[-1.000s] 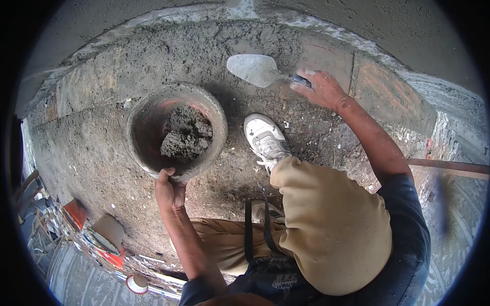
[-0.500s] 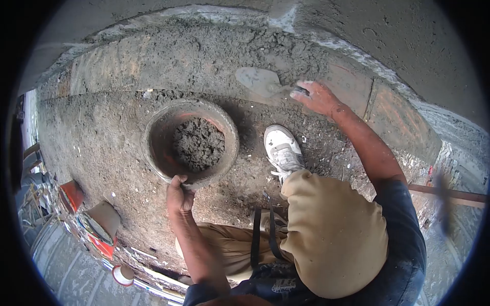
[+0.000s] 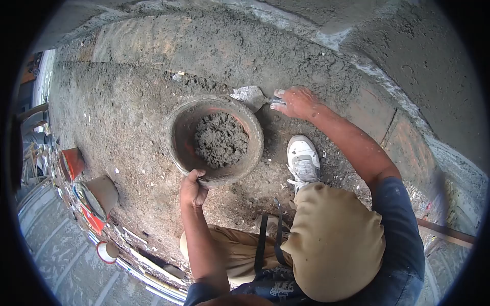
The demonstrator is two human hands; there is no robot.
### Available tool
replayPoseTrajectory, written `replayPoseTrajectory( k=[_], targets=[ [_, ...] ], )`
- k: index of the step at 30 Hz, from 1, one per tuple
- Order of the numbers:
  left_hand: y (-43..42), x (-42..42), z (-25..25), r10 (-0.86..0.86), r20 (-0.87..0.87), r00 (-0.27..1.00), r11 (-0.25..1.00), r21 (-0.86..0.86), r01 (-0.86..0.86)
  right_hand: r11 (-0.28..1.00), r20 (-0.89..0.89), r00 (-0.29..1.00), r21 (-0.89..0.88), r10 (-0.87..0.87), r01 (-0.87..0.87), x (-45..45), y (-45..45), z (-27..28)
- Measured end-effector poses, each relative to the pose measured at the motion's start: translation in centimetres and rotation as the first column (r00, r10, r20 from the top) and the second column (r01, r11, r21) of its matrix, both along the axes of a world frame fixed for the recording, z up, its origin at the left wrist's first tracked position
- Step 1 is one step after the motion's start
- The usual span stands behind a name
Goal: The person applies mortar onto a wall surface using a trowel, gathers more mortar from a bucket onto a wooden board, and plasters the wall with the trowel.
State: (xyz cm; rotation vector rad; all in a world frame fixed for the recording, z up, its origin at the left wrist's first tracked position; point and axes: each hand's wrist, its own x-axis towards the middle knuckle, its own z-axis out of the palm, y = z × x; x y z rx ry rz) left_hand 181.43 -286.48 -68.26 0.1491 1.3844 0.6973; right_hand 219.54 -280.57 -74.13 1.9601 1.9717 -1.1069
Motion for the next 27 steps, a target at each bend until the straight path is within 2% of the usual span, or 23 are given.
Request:
replayPoseTrajectory(
  k=[3,6,9,10,13,14,17,20,23,24,26,27],
  targets=[
    [-0.1,-0.3,-0.3,0.012,0.024,1.0,1.0,-0.015,-0.011,0.995,-0.077,0.992,0.001,-0.099,0.1,-0.5,1.8,1.0],
    [0.0,0.0,-0.2,0.029,0.016,0.999,1.0,0.0,-0.029,0.955,-0.083,0.968,0.163,-0.236,0.247,-3.0,-1.8,-1.6],
    [0.2,0.4,0.2,0.0,-0.021,1.0,0.999,0.034,0.001,0.955,-0.111,0.959,0.113,-0.261,0.273,-3.6,-2.6,-1.3],
    [0.0,0.2,0.0,-0.001,-0.036,0.999,0.999,0.035,0.002,0.956,-0.124,0.966,0.165,-0.226,0.245,-3.3,-2.3,-0.2],
    [0.0,0.5,0.2,0.042,-0.02,0.999,0.999,-0.003,-0.042,0.982,-0.09,0.988,0.127,-0.126,0.137,-1.4,-1.1,0.8],
    [0.1,0.6,0.5,0.036,-0.018,0.999,0.999,0.004,-0.035,0.98,-0.08,0.993,0.176,-0.083,0.096,-1.0,-0.9,0.7],
    [0.3,0.8,0.6,0.056,-0.01,0.998,0.998,0.005,-0.056,0.962,-0.113,0.987,0.235,-0.114,0.138,-0.5,-0.4,1.7],
    [0.2,0.5,0.3,0.026,-0.023,0.999,1.0,-0.001,-0.026,0.973,-0.144,0.985,0.2,-0.091,0.119,-0.4,1.0,-0.3],
    [0.1,0.4,-0.1,0.062,0.026,0.998,0.997,0.033,-0.063,0.983,-0.097,0.985,0.105,-0.142,0.152,-0.7,2.7,-1.2],
    [0.0,0.3,-0.1,0.078,0.034,0.996,0.997,0.011,-0.078,0.982,-0.112,0.98,0.078,-0.164,0.173,-0.9,2.3,-1.6],
    [-0.1,0.0,-0.3,0.043,0.031,0.999,0.999,0.015,-0.043,0.844,-0.273,0.824,0.072,-0.496,0.532,-2.3,0.0,-4.0],
    [-0.2,-0.1,-0.5,0.037,0.029,0.999,0.999,0.023,-0.037,0.825,-0.277,0.811,0.096,-0.515,0.557,-1.8,-0.8,-4.5]
  ],
)
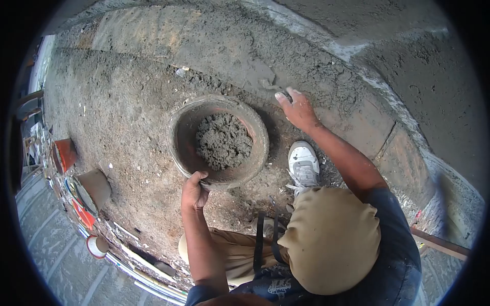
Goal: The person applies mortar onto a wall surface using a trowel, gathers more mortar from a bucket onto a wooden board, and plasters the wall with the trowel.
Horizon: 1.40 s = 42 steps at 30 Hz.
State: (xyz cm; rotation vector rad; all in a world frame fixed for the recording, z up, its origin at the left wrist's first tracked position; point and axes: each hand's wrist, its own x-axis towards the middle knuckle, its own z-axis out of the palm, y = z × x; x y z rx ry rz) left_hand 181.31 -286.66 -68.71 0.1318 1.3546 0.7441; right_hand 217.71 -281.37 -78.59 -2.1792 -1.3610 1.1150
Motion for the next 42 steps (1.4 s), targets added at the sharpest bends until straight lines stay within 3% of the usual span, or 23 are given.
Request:
replayPoseTrajectory(
  k=[2,4,5,7,8,12,14,16,18,20,22,23,26,28,30,32,33,36,39,42],
  targets=[
    [0.0,0.1,-0.1,0.01,-0.036,0.999,1.0,-0.004,-0.01,0.997,0.016,0.998,0.049,-0.062,0.061,0.3,-0.9,0.8],
    [0.0,0.1,-0.2,0.001,-0.047,0.999,1.0,-0.001,-0.001,0.98,0.127,0.977,0.08,0.173,-0.184,1.4,-1.3,1.9],
    [0.0,0.1,0.0,-0.002,-0.037,0.999,1.0,0.008,0.002,0.95,0.137,0.941,-0.033,0.311,-0.309,1.0,0.3,4.1],
    [-0.3,-0.1,-0.7,0.026,-0.024,0.999,1.0,0.0,-0.026,0.962,0.165,0.949,0.004,0.268,-0.272,0.5,2.5,3.0],
    [-0.2,0.3,-0.5,0.023,-0.014,1.0,1.0,-0.004,-0.023,0.968,0.174,0.955,0.024,0.242,-0.25,0.3,3.6,2.7],
    [-0.1,-0.2,-0.2,0.003,-0.039,0.999,1.0,0.012,-0.003,0.964,-0.05,0.964,-0.048,-0.263,0.26,-0.1,4.3,3.5],
    [-0.3,-0.1,-0.5,0.003,-0.059,0.998,1.0,-0.016,-0.004,0.997,0.116,0.993,0.072,0.031,-0.04,1.3,1.4,0.9],
    [0.1,0.5,0.0,0.024,-0.034,0.999,1.0,0.015,-0.024,0.938,0.165,0.924,-0.037,0.345,-0.343,1.8,-0.1,3.1],
    [0.1,0.5,0.1,0.012,-0.06,0.998,1.0,0.005,-0.012,0.998,0.048,0.999,-0.064,0.001,0.002,1.6,0.2,2.4],
    [-0.1,0.3,0.1,-0.008,-0.07,0.998,1.0,-0.013,0.007,0.989,0.011,0.99,-0.047,-0.138,0.139,1.1,0.7,2.2],
    [0.0,0.5,0.2,0.008,-0.057,0.998,1.0,-0.008,-0.008,0.996,0.046,0.997,0.06,-0.066,0.063,-0.3,2.1,1.7],
    [0.2,0.5,0.2,0.007,-0.054,0.999,1.0,-0.008,-0.008,0.978,0.21,0.966,0.114,0.148,-0.175,-1.0,2.8,1.7],
    [0.2,0.6,0.1,0.007,-0.044,0.999,1.0,-0.014,-0.008,0.903,0.085,0.899,-0.042,0.43,-0.428,-2.3,7.3,3.1],
    [0.1,0.3,0.0,-0.001,-0.044,0.999,1.0,-0.018,0.0,0.997,0.049,0.998,0.059,0.036,-0.039,-3.1,10.1,1.3],
    [-0.1,0.6,0.0,0.026,-0.055,0.998,0.999,-0.017,-0.027,0.994,0.031,0.998,0.095,-0.058,0.055,-3.9,11.0,0.6],
    [0.1,0.6,0.1,0.03,-0.069,0.997,1.0,-0.008,-0.03,0.984,0.061,0.986,0.08,0.154,-0.158,-5.2,11.3,3.2],
    [0.1,0.6,0.3,0.026,-0.075,0.997,1.0,-0.006,-0.027,0.931,0.086,0.935,0.098,0.343,-0.351,-5.8,11.5,2.3],
    [0.4,1.0,0.5,0.025,-0.078,0.997,0.999,-0.027,-0.027,0.857,0.025,0.868,0.147,0.497,-0.494,-8.2,14.5,1.7],
    [0.0,0.8,0.2,0.026,-0.095,0.995,0.999,-0.029,-0.029,1.0,-0.054,0.998,0.009,0.021,-0.021,-11.0,18.2,2.9],
    [0.2,0.8,0.2,0.029,-0.114,0.993,0.999,-0.013,-0.031,0.966,-0.057,0.966,0.072,0.254,-0.25,-12.3,19.0,3.5]
  ],
)
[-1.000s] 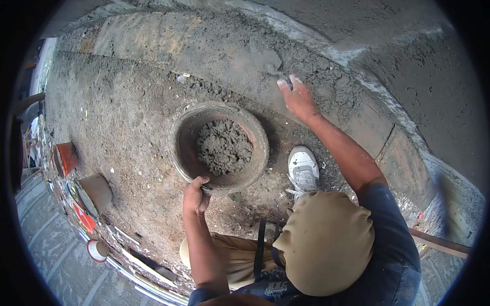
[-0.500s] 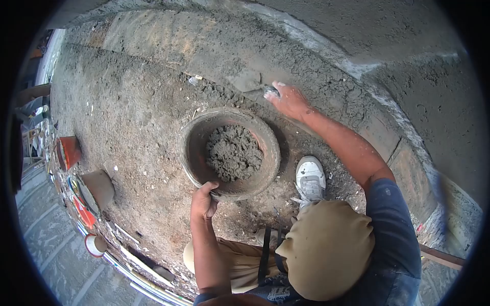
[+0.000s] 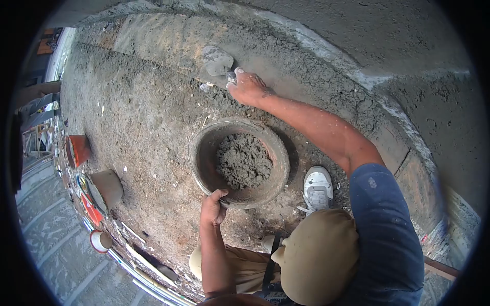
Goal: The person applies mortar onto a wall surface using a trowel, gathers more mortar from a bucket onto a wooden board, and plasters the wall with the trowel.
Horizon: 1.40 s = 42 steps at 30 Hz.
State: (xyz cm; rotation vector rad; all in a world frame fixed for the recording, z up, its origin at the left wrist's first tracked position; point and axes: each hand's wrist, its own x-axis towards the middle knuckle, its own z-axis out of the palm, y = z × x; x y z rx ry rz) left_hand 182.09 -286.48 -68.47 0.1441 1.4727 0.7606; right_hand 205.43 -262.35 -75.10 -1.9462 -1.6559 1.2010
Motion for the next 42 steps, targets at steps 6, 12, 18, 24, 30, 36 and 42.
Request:
replayPoseTrajectory(
  k=[6,12,18,24,30,36,42],
  targets=[
    [-0.5,-0.5,-0.6,-0.018,0.068,0.998,0.999,-0.034,0.021,0.9,-0.222,0.872,-0.121,-0.436,0.419,0.9,4.4,-2.5],
    [-0.3,0.1,-0.3,-0.001,0.028,1.0,1.0,-0.031,0.001,0.893,-0.386,0.813,-0.075,-0.437,0.444,2.5,-6.5,1.3],
    [-0.2,0.0,-0.3,0.002,0.031,1.0,1.0,0.009,-0.002,0.981,-0.101,0.994,0.194,0.033,-0.013,6.5,-6.2,-3.9],
    [-0.4,0.3,-0.4,-0.019,-0.02,1.0,0.999,0.028,0.019,0.992,-0.175,0.978,0.024,-0.114,0.12,3.5,-5.3,-1.4],
    [-1.1,-1.5,-2.1,-0.028,0.033,0.999,0.999,-0.025,0.029,0.852,-0.309,0.801,-0.065,-0.512,0.519,1.5,-0.4,-4.7],
    [-0.9,0.1,-0.9,-0.025,0.061,0.998,1.0,0.017,0.024,0.63,-0.632,0.275,-0.445,-0.725,0.637,10.6,-13.9,-0.9],
    [-0.7,0.2,-0.4,-0.052,0.016,0.998,0.998,-0.031,0.053,0.683,-0.644,0.362,-0.355,-0.674,0.639,11.6,-22.2,1.2]
  ],
)
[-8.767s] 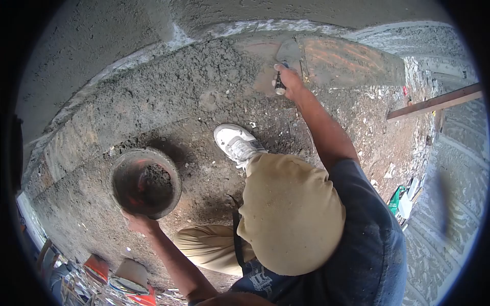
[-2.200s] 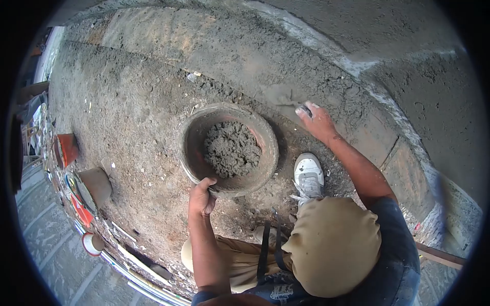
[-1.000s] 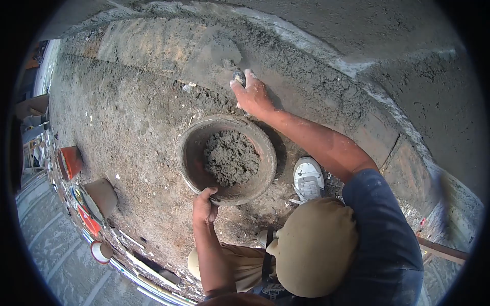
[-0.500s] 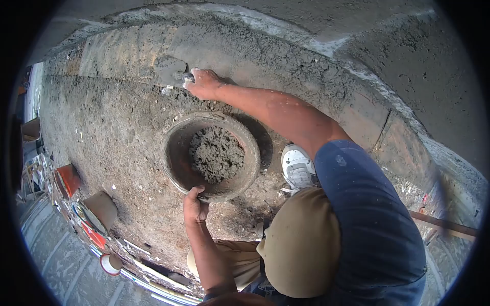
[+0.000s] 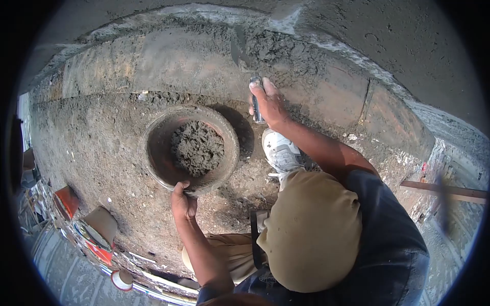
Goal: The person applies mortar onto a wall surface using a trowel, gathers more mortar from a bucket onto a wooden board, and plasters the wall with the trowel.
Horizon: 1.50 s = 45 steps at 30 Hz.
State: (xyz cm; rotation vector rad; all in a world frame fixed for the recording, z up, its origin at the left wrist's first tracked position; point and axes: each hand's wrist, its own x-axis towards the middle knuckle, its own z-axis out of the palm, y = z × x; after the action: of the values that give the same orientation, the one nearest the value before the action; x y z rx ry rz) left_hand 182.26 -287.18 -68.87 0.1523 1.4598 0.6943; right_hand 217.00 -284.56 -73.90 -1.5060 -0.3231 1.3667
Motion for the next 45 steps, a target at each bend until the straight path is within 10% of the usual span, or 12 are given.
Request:
replayPoseTrajectory(
  k=[2,4,5,8,9,12,18,30,36,38,45],
  targets=[
    [0.4,0.6,0.6,0.035,0.017,0.999,0.999,-0.021,-0.035,0.953,0.341,0.893,-0.043,0.295,-0.299,0.1,0.3,-1.2],
    [0.5,0.9,0.9,0.048,0.03,0.998,0.998,-0.034,-0.046,0.818,0.727,0.468,-0.223,0.502,-0.531,-0.7,2.8,-2.8],
    [0.5,0.9,1.1,0.042,0.035,0.998,0.999,-0.036,-0.041,0.689,0.606,0.424,-0.305,0.673,-0.657,-0.2,4.5,-2.8],
    [0.4,1.0,0.8,0.034,0.034,0.999,0.999,-0.03,-0.033,0.887,0.637,0.617,-0.32,0.462,-0.333,0.4,5.0,-3.4],
    [0.3,0.8,0.6,0.041,0.03,0.999,0.999,-0.021,-0.04,0.928,0.338,0.889,-0.31,0.31,-0.206,1.6,4.3,-3.1],
    [0.5,1.7,1.0,-0.001,-0.051,0.999,0.999,-0.05,-0.001,0.979,0.226,0.973,-0.202,0.052,-0.005,-1.0,0.8,-1.9],
    [0.3,3.0,1.7,-0.04,-0.07,0.997,0.999,-0.005,0.039,0.9,0.413,0.8,-0.158,0.434,-0.406,-4.0,12.1,-2.7],
    [0.6,3.5,1.7,-0.073,-0.1,0.992,0.997,0.006,0.074,0.966,-0.196,0.949,-0.131,-0.246,0.223,0.8,0.5,2.7],
    [1.1,4.4,3.1,-0.114,-0.104,0.988,0.993,-0.032,0.111,0.859,0.148,0.849,-0.156,0.508,-0.487,-0.3,5.5,0.1],
    [1.1,4.3,2.9,-0.118,-0.106,0.987,0.993,-0.038,0.114,0.876,0.221,0.848,-0.154,0.482,-0.457,-0.4,6.1,-1.7],
    [1.1,4.5,2.9,-0.134,-0.092,0.987,0.991,-0.006,0.134,0.994,-0.359,0.928,-0.086,-0.099,0.073,6.3,-3.8,0.7]
  ],
)
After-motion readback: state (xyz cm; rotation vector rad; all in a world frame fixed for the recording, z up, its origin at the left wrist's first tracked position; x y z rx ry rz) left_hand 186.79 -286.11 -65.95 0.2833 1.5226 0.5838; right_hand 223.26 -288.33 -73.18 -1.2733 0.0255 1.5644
